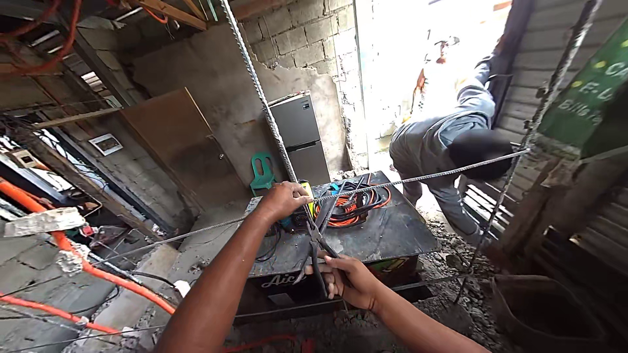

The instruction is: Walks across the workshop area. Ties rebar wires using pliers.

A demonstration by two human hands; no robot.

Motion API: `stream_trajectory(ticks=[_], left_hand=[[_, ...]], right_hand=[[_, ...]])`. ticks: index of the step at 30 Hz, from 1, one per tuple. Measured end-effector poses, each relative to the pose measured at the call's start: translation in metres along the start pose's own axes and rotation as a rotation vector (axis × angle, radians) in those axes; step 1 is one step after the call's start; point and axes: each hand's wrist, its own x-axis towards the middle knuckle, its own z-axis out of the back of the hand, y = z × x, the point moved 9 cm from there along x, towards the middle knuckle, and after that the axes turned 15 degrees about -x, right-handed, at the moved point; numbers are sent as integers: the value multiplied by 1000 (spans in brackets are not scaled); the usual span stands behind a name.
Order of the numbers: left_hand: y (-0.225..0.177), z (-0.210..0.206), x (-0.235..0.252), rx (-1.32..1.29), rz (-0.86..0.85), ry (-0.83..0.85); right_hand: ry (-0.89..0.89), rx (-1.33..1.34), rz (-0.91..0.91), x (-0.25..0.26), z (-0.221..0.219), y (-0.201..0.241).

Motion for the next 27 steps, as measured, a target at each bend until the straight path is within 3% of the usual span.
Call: stream_trajectory(ticks=[3,10,27], left_hand=[[2,1,-1,29,48,-99],[5,4,-5,15,84,-118],[2,-3,-15,42,66,-237]], right_hand=[[105,138,2,12,-12,11],[308,482,125,33,-35,27],[384,695,231,60,-45,12]])
